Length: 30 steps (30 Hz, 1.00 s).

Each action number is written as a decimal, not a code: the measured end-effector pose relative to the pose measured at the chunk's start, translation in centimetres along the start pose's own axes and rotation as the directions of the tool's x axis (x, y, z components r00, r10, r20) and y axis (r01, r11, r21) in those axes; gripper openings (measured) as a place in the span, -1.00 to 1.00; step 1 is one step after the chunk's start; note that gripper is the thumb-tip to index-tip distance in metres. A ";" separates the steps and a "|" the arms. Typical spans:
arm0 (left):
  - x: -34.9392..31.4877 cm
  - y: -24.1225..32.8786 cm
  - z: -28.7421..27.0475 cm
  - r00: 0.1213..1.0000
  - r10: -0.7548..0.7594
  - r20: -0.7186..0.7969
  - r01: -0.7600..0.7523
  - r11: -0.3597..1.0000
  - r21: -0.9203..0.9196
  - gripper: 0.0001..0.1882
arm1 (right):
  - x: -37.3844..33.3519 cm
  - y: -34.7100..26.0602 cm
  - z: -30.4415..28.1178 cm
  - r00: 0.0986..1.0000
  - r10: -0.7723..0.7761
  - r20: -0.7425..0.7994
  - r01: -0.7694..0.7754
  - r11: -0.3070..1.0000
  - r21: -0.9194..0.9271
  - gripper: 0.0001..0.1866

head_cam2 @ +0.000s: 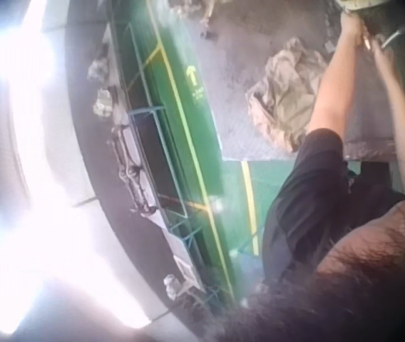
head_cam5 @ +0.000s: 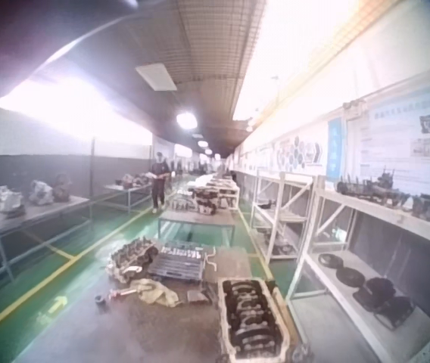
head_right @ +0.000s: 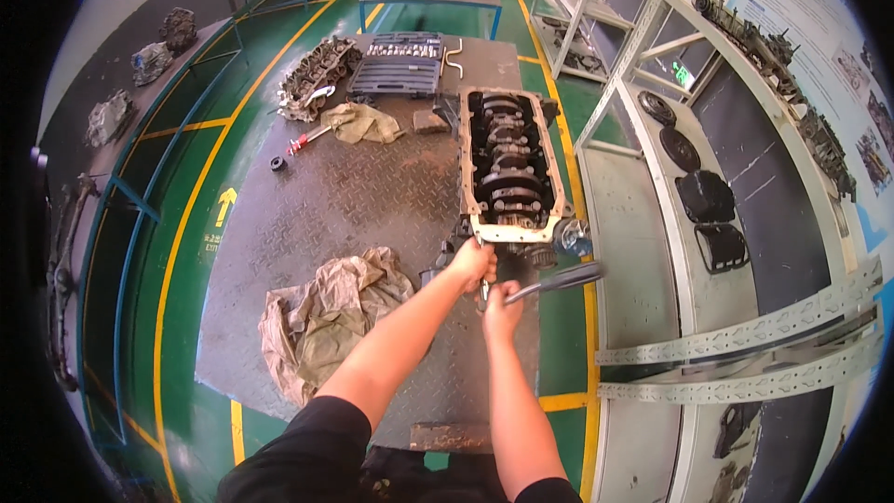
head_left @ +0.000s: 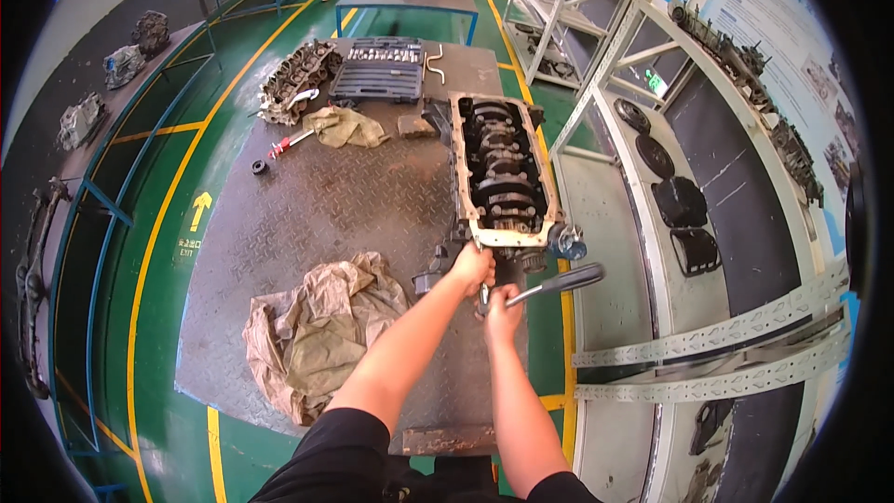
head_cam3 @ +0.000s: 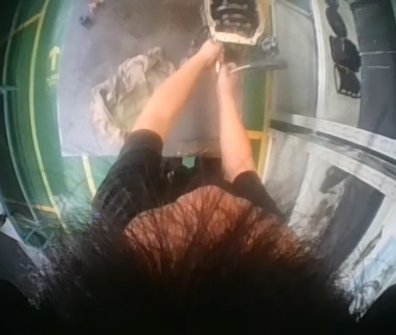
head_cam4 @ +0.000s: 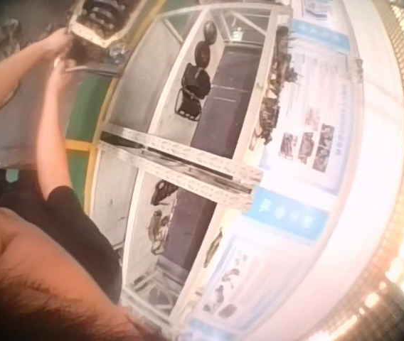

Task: Using a socket wrench to remove bolts from an engine block and then inspecting a gear.

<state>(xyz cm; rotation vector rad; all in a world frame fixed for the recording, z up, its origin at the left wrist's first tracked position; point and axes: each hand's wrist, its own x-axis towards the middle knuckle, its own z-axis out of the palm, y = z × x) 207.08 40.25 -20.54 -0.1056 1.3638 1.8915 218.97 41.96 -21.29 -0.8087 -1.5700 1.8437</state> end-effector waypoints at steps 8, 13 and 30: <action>0.0 1.0 -0.9 0.993 -0.084 0.089 0.086 0.996 -0.027 -0.93 | -0.6 -2.7 1.9 0.912 0.410 0.025 -0.369 0.788 0.492 -0.92; 1.3 0.0 -1.2 1.000 -0.011 0.007 0.010 0.996 0.086 -0.97 | -0.8 -2.0 1.4 0.830 -0.457 0.319 0.542 0.527 -0.654 -0.87; -1.0 -3.2 -2.7 0.934 0.058 0.352 0.097 0.909 -0.406 -0.67 | 3.0 2.1 -2.5 0.996 -0.038 0.077 0.041 0.999 -0.034 -0.89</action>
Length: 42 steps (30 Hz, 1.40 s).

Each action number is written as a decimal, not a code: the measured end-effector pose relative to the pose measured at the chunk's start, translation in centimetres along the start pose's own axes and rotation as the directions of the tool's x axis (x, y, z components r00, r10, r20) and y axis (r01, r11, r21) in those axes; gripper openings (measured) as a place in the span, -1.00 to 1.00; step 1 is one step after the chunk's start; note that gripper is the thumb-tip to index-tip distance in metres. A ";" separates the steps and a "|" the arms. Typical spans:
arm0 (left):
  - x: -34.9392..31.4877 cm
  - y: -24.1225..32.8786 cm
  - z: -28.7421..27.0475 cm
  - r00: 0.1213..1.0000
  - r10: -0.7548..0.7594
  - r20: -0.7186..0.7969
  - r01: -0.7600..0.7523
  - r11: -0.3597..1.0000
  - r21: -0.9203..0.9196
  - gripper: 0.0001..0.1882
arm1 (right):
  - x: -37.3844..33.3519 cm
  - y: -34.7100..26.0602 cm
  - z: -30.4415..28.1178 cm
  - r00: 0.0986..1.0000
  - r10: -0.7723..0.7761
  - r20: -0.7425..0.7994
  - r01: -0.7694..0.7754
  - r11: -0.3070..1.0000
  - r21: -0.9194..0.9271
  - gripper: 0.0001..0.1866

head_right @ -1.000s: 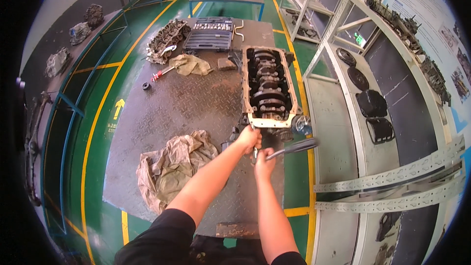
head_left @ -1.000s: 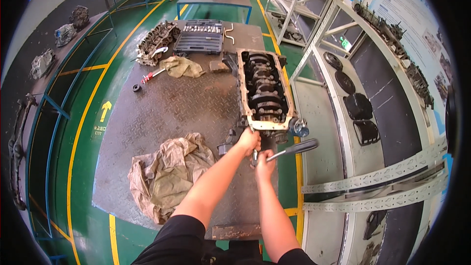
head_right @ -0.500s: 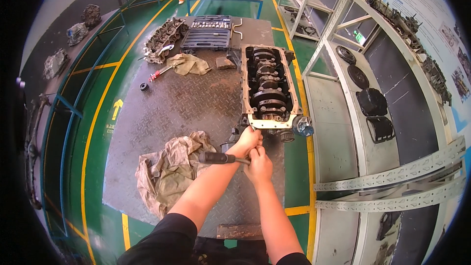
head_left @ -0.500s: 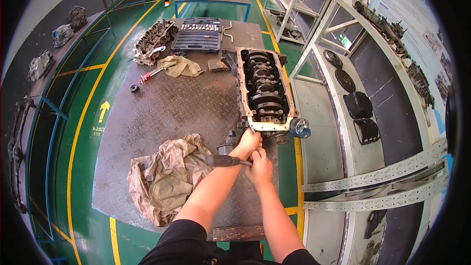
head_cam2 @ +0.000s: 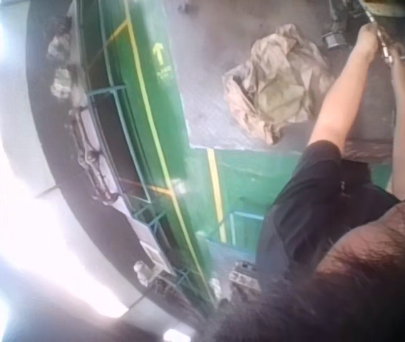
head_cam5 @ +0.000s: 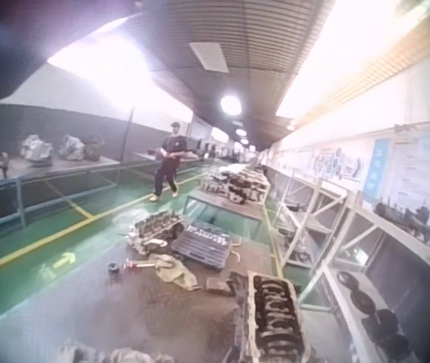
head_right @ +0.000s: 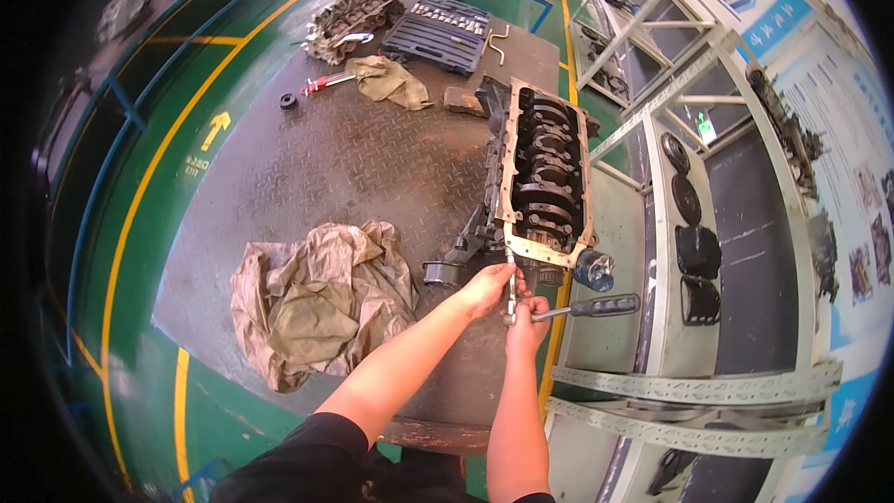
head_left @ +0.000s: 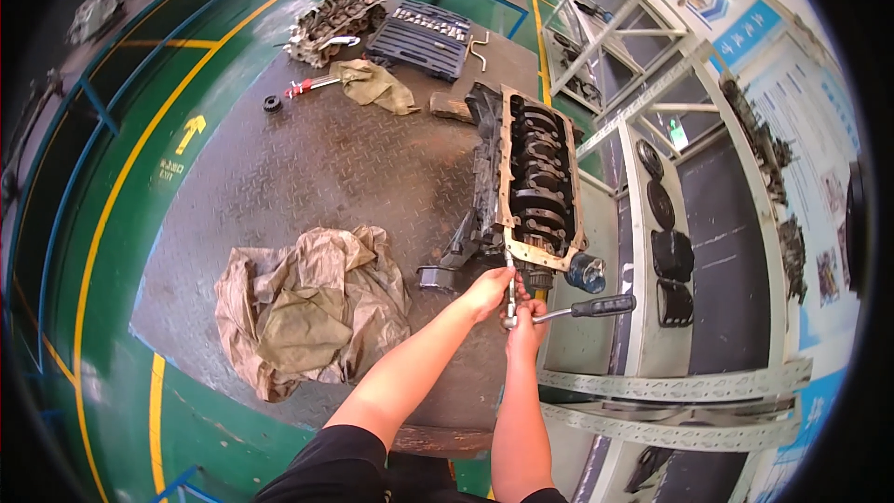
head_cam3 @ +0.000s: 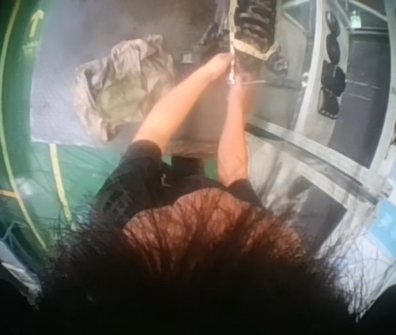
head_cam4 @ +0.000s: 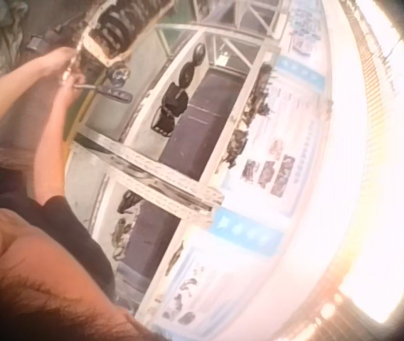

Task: Using a socket wrench to remove bolts from an engine block and then inspecting a gear.

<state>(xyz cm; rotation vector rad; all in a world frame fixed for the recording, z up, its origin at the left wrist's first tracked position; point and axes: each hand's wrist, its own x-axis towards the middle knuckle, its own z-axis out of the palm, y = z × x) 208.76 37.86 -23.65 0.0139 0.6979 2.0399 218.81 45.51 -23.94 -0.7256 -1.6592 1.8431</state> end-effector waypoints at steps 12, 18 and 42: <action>-0.4 1.0 0.4 0.999 0.029 -0.036 -0.029 0.999 0.016 -0.71 | -2.6 -5.4 3.9 0.933 0.355 0.059 -0.358 0.897 0.259 -0.91; -0.2 0.7 1.1 0.991 0.052 -0.125 -0.037 0.993 0.114 -0.80 | -2.2 -3.0 2.2 0.887 0.445 0.124 -0.447 0.760 0.472 -0.92; 2.1 -2.0 -1.2 0.888 0.167 0.429 0.250 0.606 -0.755 -0.76 | -1.2 -4.1 2.9 0.972 -0.227 0.064 0.232 0.874 -0.427 -0.87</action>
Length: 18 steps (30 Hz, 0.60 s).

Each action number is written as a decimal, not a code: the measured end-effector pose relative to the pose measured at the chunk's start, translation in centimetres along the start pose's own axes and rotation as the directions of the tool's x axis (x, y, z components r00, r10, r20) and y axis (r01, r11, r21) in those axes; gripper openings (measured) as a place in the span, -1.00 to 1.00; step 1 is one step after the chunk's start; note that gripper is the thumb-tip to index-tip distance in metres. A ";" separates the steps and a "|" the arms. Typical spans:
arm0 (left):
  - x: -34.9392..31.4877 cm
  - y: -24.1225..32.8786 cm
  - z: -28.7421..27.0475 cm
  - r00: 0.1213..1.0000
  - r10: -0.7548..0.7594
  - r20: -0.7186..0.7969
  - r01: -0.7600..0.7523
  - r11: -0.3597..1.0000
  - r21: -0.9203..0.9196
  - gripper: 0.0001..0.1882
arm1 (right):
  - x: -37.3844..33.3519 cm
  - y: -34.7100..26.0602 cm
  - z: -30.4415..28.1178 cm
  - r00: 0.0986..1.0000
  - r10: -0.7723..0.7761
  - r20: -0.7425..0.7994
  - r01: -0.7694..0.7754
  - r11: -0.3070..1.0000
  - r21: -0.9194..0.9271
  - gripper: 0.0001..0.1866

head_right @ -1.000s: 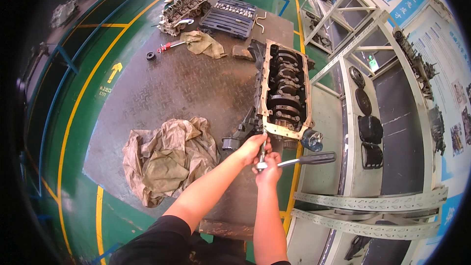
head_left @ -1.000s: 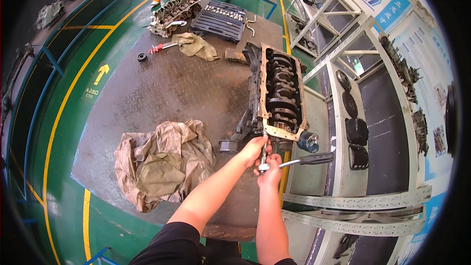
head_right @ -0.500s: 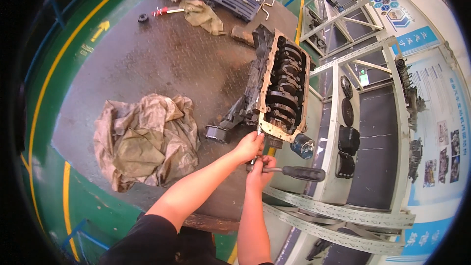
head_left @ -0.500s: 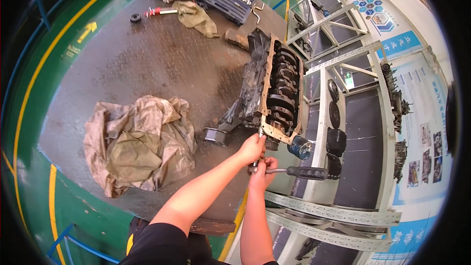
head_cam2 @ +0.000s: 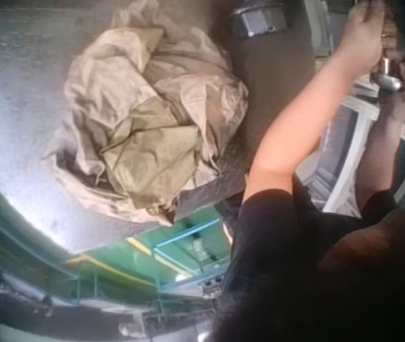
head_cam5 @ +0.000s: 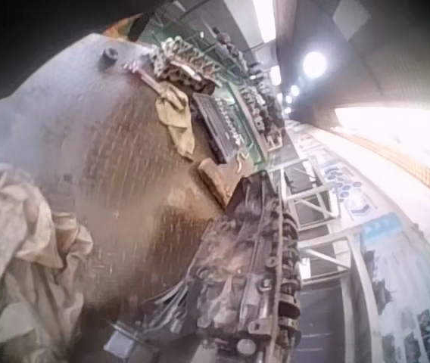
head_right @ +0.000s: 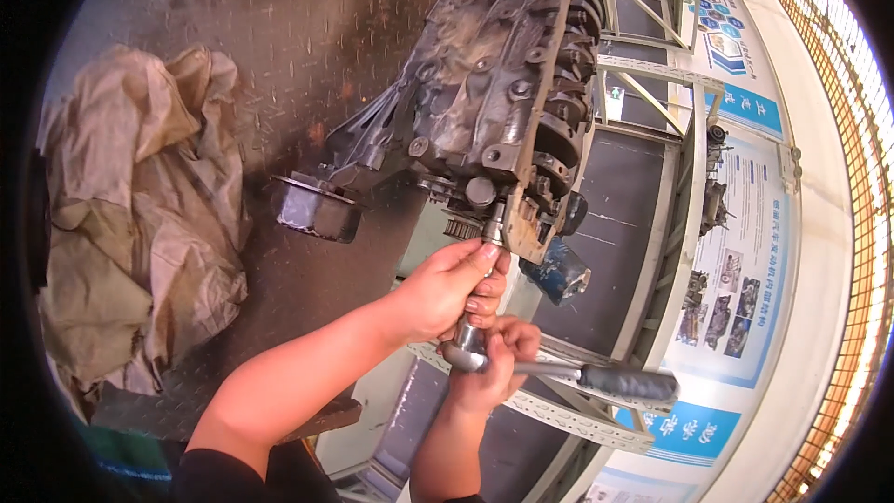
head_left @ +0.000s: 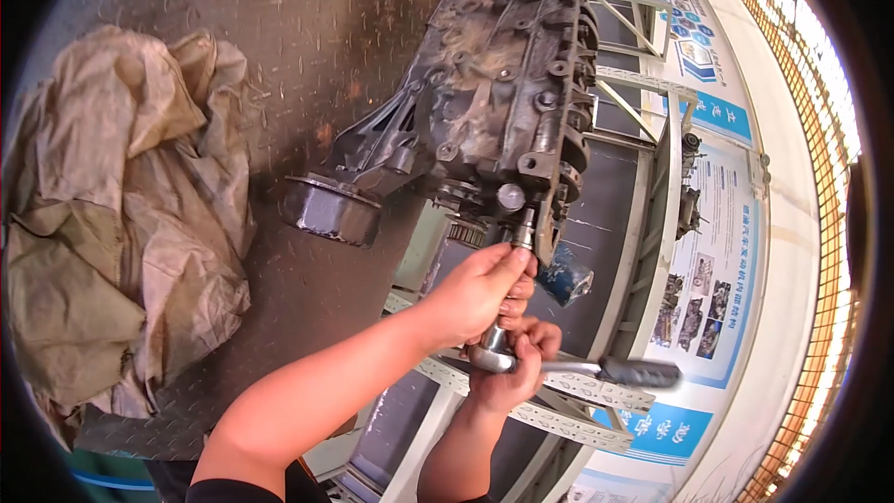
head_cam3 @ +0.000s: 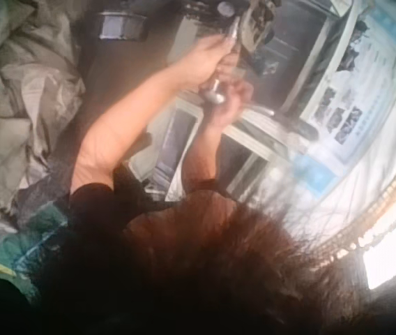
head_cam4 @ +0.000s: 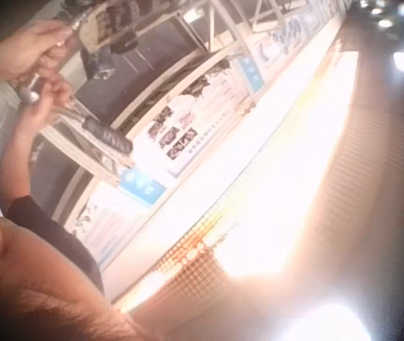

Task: Using a socket wrench to remove bolts from an engine block and then inspecting a gear.

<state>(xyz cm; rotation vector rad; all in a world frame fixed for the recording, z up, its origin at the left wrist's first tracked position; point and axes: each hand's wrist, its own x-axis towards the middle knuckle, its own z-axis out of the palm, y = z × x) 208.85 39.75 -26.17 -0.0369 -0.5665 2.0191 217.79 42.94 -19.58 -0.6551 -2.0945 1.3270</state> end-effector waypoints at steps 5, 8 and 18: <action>0.1 0.2 -0.8 0.999 0.029 -0.020 -0.026 0.991 0.131 -0.77 | -0.9 1.9 0.6 0.841 -0.442 0.312 0.539 0.632 -0.556 -0.87; 0.0 0.5 -1.1 0.996 0.078 -0.052 -0.063 0.965 0.254 -0.78 | -1.2 3.2 1.5 0.891 -0.418 0.180 0.454 0.795 -0.403 -0.89; -0.2 0.8 0.3 0.998 -0.037 -0.050 0.043 0.990 0.135 -0.79 | -0.6 0.7 -0.4 0.971 0.238 -0.002 -0.233 0.952 0.196 -0.84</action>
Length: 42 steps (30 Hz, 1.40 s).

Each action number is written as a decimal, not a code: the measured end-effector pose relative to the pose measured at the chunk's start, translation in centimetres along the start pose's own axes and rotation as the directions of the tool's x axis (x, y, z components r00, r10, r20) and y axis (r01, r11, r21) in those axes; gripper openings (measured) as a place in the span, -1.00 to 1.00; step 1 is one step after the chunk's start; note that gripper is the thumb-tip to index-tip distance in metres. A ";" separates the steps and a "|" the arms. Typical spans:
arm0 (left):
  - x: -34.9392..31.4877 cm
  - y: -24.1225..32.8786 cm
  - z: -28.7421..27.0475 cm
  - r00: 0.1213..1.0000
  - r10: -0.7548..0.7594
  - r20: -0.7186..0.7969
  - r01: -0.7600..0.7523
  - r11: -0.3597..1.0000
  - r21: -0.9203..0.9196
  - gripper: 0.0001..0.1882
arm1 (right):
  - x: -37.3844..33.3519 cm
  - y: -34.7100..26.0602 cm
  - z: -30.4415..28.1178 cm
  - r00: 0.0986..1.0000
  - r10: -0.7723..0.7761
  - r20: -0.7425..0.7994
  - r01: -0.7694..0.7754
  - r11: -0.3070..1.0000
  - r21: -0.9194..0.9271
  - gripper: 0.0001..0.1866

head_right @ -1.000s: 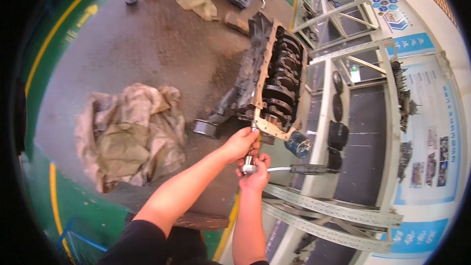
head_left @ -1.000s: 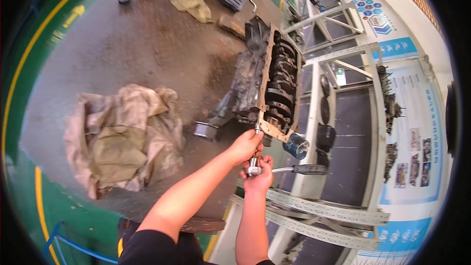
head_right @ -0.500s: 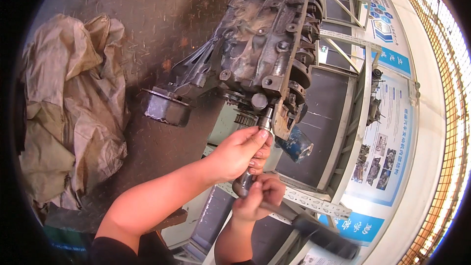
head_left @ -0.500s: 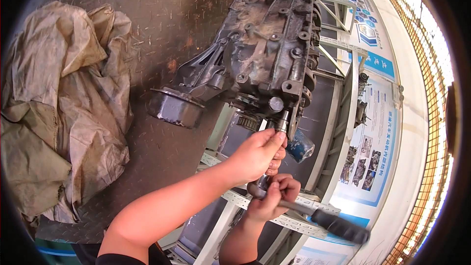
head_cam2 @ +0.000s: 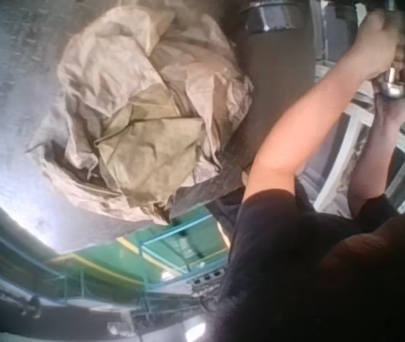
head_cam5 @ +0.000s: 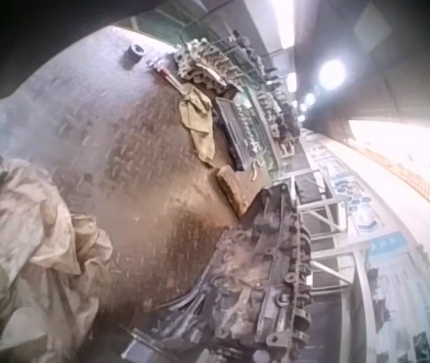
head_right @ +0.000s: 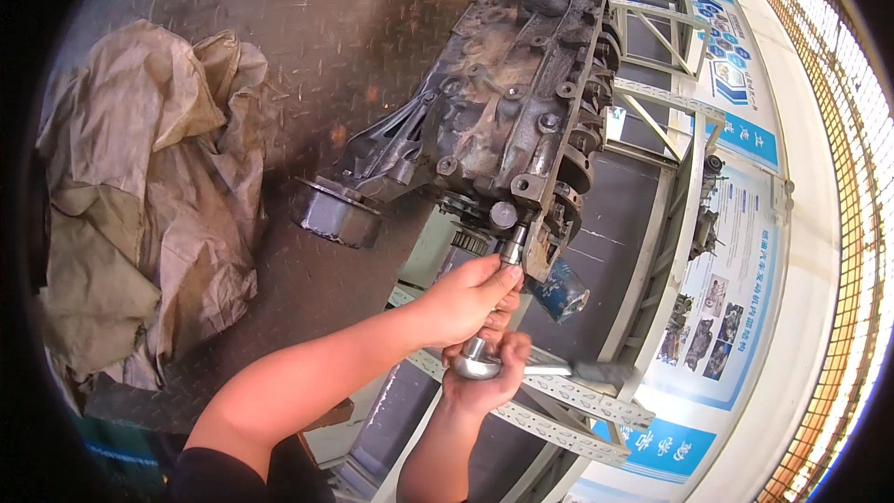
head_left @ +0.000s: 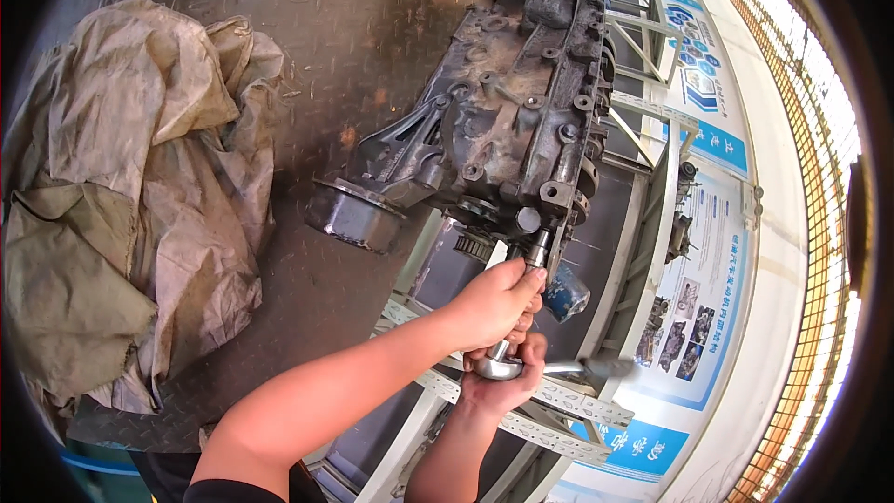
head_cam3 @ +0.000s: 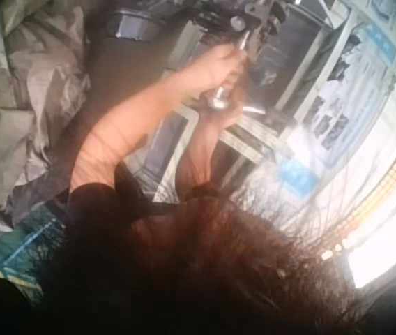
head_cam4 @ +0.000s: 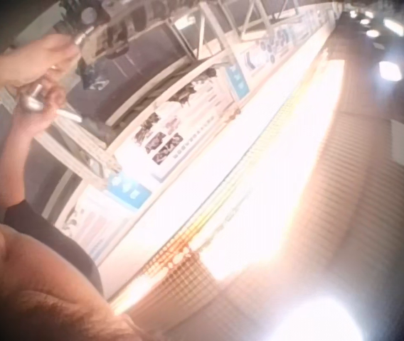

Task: Using a socket wrench to remove bolts from an engine block and then inspecting a gear.

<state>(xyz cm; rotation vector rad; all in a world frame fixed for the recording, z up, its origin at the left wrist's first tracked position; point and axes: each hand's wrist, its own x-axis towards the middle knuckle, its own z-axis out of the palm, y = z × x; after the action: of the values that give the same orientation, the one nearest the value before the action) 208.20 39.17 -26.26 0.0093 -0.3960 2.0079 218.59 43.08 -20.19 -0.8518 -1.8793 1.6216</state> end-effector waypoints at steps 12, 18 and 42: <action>-0.3 0.5 0.9 0.998 0.035 -0.052 -0.028 0.991 0.133 -0.86 | 0.0 -0.5 1.2 0.986 -0.072 -0.148 0.068 0.997 -0.032 -0.84; 0.3 0.6 -0.2 0.946 0.308 -0.104 -0.111 0.606 0.787 -0.77 | -0.4 2.3 2.2 0.811 -0.557 0.181 0.562 0.651 -0.510 -0.89; 0.2 -0.2 1.3 0.844 0.524 -0.114 -0.040 0.273 0.961 -0.68 | -1.3 1.3 2.2 0.972 -0.206 -0.113 0.196 0.976 -0.094 -0.91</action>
<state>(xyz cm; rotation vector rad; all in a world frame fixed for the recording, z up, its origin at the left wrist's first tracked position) 208.04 39.04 -24.94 0.2554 1.2411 2.2410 218.01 40.80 -21.82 -0.7489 -1.8905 1.3486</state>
